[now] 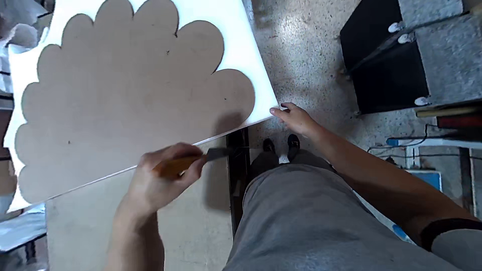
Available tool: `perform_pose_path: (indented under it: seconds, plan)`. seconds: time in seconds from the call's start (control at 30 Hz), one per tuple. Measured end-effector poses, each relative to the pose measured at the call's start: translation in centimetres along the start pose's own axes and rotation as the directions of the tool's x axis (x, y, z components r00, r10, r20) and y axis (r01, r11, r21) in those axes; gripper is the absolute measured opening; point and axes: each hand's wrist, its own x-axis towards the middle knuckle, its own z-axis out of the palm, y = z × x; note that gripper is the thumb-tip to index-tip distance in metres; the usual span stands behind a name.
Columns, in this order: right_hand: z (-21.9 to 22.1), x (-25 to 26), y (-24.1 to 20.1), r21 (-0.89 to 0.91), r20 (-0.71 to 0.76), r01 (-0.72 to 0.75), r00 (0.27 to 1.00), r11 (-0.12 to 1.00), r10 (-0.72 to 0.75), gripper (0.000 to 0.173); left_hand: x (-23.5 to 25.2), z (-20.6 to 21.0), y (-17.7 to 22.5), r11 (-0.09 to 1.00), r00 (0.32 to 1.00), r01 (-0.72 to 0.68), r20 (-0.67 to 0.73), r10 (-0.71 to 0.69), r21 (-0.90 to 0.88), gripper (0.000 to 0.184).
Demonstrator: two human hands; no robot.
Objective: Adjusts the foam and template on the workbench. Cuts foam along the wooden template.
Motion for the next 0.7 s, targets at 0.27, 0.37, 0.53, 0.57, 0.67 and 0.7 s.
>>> perform_pose_path:
  seconds: [0.27,0.37,0.53,0.57,0.67,0.7]
  plan:
    - [3.3,0.5,0.6,0.304,-0.07,0.027,0.998,0.952,-0.006,0.058,8.5,4.7,-3.5,0.991,0.984,-0.101,0.136,0.112,-0.083,0.02]
    - [3.1,0.6,0.6,0.312,-0.092,0.016,0.996,0.95,0.014,0.057,9.0,5.8,-4.2,0.978,0.978,-0.194,0.064,0.199,-0.079,0.022]
    - [3.1,0.5,0.7,0.33,-0.106,0.035,0.994,0.943,0.0,0.053,9.5,8.9,-5.2,0.901,0.902,-0.432,-0.011,0.433,0.022,0.024]
    - [3.1,0.4,0.8,0.332,-0.109,0.035,0.994,0.943,0.001,0.055,9.6,9.5,-5.5,0.898,0.898,-0.44,0.017,0.439,0.03,0.023]
    - [3.6,0.4,1.3,0.339,-0.129,0.043,0.992,0.94,0.002,0.054,9.1,10.8,-6.2,0.885,0.887,-0.462,-0.003,0.463,0.054,0.02]
    - [3.6,0.5,1.3,0.341,-0.135,0.048,0.991,0.939,-0.002,0.053,9.0,10.9,-6.2,0.876,0.876,-0.479,-0.039,0.481,0.05,0.02]
